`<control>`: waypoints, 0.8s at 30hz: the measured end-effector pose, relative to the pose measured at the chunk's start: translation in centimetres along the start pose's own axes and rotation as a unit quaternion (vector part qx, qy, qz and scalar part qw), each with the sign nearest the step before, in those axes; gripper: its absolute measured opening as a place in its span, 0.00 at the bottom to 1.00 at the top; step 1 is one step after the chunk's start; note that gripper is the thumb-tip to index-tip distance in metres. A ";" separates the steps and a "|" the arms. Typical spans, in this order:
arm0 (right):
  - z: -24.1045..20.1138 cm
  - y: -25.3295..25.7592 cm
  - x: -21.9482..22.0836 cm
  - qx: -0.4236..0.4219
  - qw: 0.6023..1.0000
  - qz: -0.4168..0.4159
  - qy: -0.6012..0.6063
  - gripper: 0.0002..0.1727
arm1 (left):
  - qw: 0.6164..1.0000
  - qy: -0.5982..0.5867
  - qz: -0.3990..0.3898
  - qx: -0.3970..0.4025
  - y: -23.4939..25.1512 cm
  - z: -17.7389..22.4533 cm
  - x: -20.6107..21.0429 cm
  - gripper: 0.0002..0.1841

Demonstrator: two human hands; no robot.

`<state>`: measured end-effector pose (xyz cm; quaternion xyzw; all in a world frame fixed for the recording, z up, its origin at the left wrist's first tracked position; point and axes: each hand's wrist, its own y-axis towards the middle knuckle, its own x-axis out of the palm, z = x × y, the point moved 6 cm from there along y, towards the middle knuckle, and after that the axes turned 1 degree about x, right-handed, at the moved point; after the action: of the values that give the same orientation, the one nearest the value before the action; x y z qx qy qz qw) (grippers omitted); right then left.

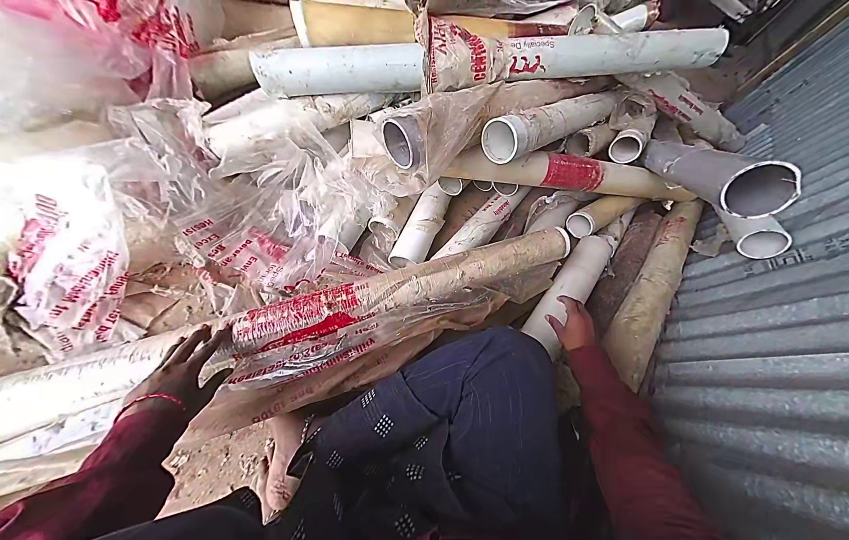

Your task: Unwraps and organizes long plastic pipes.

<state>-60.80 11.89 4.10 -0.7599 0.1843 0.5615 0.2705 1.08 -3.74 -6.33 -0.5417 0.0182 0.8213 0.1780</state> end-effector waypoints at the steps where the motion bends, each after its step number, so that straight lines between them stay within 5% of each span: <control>1: -2.9 1.6 -0.1 -0.075 0.997 0.007 -0.001 0.32 | 1.000 -0.001 -0.003 0.001 0.2 0.3 0.0 0.39; 5: -16.2 4.9 2.6 -0.294 0.944 -0.114 -0.098 0.41 | 0.997 -0.009 -0.056 -0.054 0.4 0.6 -0.7 0.39; 10: -25.6 1.1 9.5 -0.376 0.821 -0.271 -0.333 0.46 | 0.990 -0.036 -0.098 -0.095 1.7 0.0 -0.8 0.39; 14: -26.5 0.5 10.6 -0.342 0.839 -0.252 -0.341 0.27 | 0.990 -0.046 -0.084 -0.100 3.1 -0.8 -0.7 0.36; 20: -25.4 -0.6 10.8 -0.316 0.829 -0.308 -0.343 0.21 | 0.981 -0.011 -0.112 -0.156 5.1 -0.3 -1.8 0.29; 24: -27.0 -1.6 9.9 -0.280 0.889 -0.208 -0.297 0.25 | 0.985 0.007 -0.099 -0.139 5.0 -0.5 -1.7 0.29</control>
<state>-36.53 -3.37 1.04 -0.6225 -0.2324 0.7202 0.1994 0.59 -8.99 -5.82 -0.5664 -0.1490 0.7900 0.1814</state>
